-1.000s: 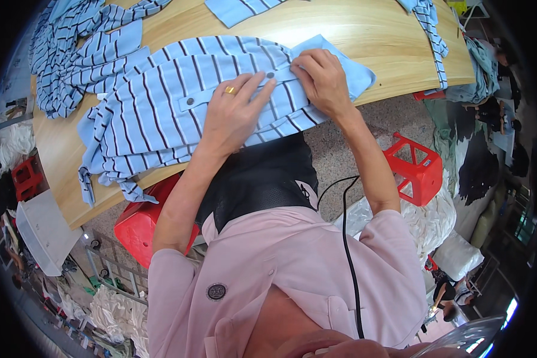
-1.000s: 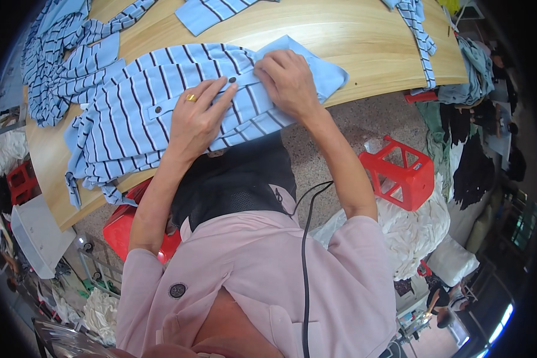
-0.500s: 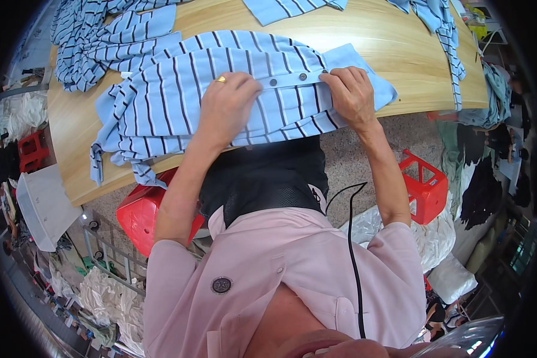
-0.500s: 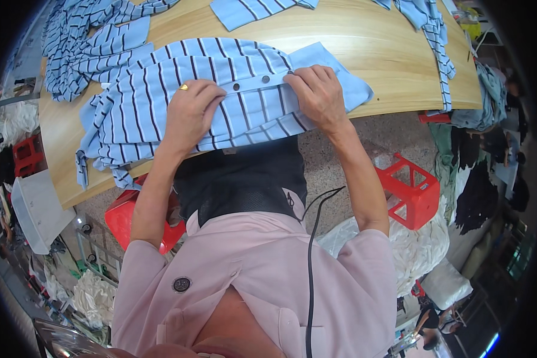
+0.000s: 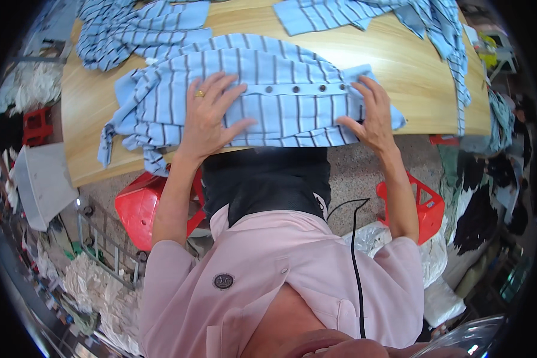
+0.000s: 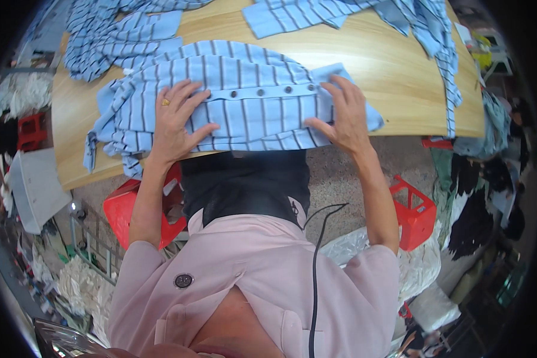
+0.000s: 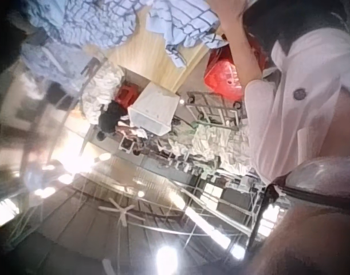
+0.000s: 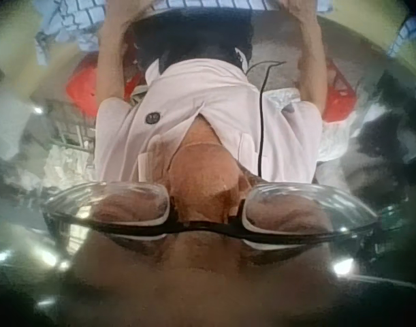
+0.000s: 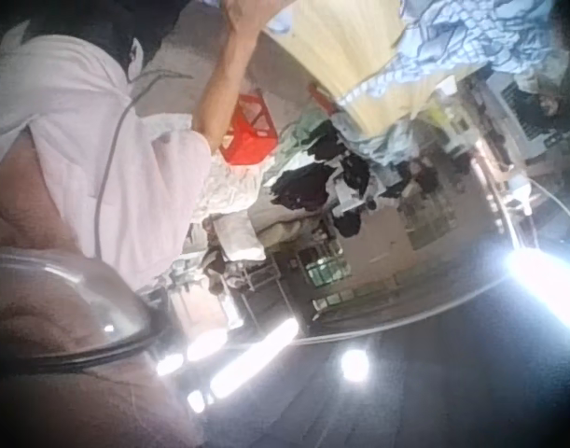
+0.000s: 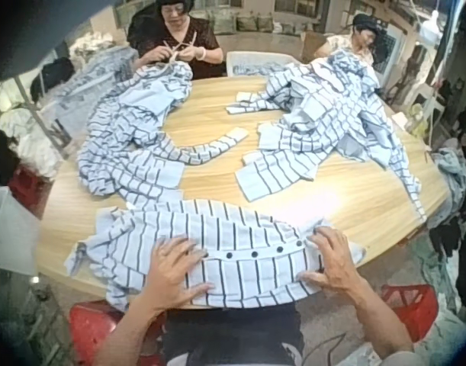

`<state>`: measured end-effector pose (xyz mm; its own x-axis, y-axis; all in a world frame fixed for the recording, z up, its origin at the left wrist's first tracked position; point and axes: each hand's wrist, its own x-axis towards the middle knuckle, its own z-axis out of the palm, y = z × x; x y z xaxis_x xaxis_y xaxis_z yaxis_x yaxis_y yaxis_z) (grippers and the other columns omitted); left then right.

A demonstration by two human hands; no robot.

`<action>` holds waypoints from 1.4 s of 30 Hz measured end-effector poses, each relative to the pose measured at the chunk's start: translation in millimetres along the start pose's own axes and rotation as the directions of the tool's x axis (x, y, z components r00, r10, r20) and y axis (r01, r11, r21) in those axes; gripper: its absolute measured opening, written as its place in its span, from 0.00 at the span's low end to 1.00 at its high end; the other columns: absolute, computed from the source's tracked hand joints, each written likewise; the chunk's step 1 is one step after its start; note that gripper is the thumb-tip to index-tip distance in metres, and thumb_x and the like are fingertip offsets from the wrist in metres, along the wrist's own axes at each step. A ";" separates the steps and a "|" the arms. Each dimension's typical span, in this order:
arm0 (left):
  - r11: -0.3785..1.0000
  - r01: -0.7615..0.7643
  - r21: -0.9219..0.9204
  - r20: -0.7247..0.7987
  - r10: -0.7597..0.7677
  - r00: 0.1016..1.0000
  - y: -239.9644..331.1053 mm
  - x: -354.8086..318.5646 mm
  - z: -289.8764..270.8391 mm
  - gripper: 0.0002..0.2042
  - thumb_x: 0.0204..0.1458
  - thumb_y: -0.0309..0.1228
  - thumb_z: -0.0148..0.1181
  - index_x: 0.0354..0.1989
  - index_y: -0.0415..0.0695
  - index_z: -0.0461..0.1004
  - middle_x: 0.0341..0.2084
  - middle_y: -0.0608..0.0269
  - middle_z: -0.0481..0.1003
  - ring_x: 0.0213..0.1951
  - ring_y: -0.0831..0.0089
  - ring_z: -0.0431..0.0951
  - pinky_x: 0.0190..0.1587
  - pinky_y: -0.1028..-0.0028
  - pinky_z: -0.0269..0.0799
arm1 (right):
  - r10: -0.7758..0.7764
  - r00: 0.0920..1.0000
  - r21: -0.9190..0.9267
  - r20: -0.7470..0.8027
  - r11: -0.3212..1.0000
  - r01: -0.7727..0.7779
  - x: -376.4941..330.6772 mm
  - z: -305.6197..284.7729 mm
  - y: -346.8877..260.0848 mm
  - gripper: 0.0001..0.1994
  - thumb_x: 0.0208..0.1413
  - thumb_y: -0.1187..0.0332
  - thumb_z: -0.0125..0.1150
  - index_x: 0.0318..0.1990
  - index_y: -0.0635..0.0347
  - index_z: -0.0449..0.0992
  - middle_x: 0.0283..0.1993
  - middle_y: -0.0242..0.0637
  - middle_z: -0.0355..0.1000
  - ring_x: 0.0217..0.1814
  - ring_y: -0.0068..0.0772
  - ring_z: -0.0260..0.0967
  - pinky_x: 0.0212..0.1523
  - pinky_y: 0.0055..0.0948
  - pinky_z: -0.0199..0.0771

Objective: The recorder is fastening buttons on several striped shirts on a worktable.

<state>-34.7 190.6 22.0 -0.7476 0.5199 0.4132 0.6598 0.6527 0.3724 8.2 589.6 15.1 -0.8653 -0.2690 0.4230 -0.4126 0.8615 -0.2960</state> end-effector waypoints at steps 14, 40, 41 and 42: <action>0.972 0.051 -0.231 -0.270 -0.115 0.956 7.5 9.2 -35.8 0.13 0.53 0.33 0.78 0.47 0.46 0.87 0.54 0.57 0.84 0.52 0.56 0.82 0.60 0.59 0.71 | 0.365 0.876 0.711 -0.314 0.703 -0.038 90.8 -94.2 -64.5 0.15 0.60 0.74 0.74 0.26 0.57 0.71 0.29 0.20 0.64 0.32 0.13 0.55 0.32 0.22 0.52; 0.902 0.345 -0.259 0.146 -0.316 0.937 2.3 -11.9 -0.9 0.25 0.54 0.52 0.76 0.39 0.39 0.82 0.32 0.51 0.82 0.36 0.54 0.83 0.42 0.59 0.79 | -0.283 0.364 0.459 0.887 0.471 -0.753 -19.0 -38.2 -178.2 0.39 0.54 0.59 0.76 0.72 0.66 0.70 0.71 0.44 0.73 0.74 0.39 0.67 0.77 0.37 0.63; 0.940 0.273 -0.206 -0.062 -0.291 0.955 -11.2 -19.8 5.3 0.21 0.55 0.45 0.78 0.41 0.38 0.82 0.33 0.53 0.81 0.36 0.57 0.82 0.42 0.61 0.78 | -0.292 0.398 0.489 0.870 0.402 -0.774 -12.1 -39.8 -168.6 0.39 0.53 0.60 0.77 0.72 0.66 0.70 0.70 0.43 0.74 0.73 0.38 0.68 0.76 0.36 0.65; 0.941 0.266 -0.209 -0.065 -0.285 0.956 -16.7 -24.2 13.0 0.21 0.55 0.45 0.78 0.41 0.38 0.82 0.33 0.53 0.81 0.36 0.57 0.82 0.42 0.61 0.78 | -0.288 0.433 0.513 0.854 0.332 -0.792 -4.0 -43.1 -158.2 0.39 0.52 0.62 0.77 0.72 0.66 0.71 0.69 0.43 0.76 0.72 0.36 0.69 0.75 0.36 0.66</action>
<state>-28.5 174.3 -5.1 -0.8980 0.2753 0.3431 0.4377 0.6374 0.6342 89.3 473.0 97.1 -0.4989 -0.7327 -0.4629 0.4020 0.2776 -0.8726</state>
